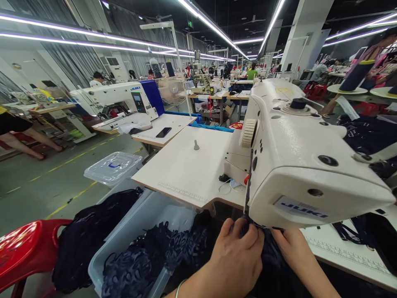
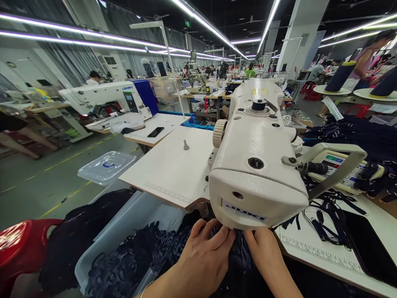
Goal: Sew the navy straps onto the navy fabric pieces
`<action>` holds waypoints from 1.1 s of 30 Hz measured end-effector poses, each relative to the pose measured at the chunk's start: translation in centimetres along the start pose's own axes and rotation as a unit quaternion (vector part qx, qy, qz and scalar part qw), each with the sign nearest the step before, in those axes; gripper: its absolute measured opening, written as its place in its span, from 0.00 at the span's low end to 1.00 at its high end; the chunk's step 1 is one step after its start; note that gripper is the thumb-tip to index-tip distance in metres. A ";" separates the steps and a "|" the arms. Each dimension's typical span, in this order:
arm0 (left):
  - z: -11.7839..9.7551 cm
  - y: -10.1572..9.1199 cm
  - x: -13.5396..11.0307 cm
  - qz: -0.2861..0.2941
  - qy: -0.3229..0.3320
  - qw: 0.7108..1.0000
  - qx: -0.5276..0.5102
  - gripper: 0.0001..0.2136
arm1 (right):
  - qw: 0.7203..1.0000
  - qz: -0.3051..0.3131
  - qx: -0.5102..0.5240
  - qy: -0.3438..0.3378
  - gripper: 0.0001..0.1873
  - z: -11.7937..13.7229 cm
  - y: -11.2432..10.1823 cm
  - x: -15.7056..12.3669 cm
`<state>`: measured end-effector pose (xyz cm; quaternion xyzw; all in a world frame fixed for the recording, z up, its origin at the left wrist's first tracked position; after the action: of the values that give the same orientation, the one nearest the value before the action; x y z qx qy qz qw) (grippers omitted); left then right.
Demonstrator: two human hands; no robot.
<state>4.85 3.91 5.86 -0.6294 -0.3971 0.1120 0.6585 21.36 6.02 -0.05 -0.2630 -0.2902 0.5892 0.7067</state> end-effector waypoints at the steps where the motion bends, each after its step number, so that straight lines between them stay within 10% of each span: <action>1: -0.1 -0.1 0.0 0.007 -0.002 1.000 -0.013 0.20 | 1.000 -0.007 0.002 0.004 0.21 0.0 -0.1 0.0; 16: -0.8 -0.1 -0.8 -0.037 0.060 0.997 0.018 0.17 | 0.992 -0.052 0.113 0.007 0.14 -0.3 0.1 -2.1; 33: -1.2 1.2 -0.9 0.017 0.031 0.994 0.099 0.22 | 0.998 -0.059 -0.013 0.026 0.20 -0.2 -0.2 -0.9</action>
<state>5.51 2.63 4.55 -0.5712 -0.3523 0.1422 0.7276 21.51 5.13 -0.10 -0.2699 -0.2947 0.5359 0.7438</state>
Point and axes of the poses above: each hand's wrist, its own x-axis towards the middle knuckle, its own y-axis out of the palm, z = x × y, the point moved 7 cm from there along x, towards the middle knuckle, and after that the axes turned 7 degrees about -y, right-handed, at the moved point
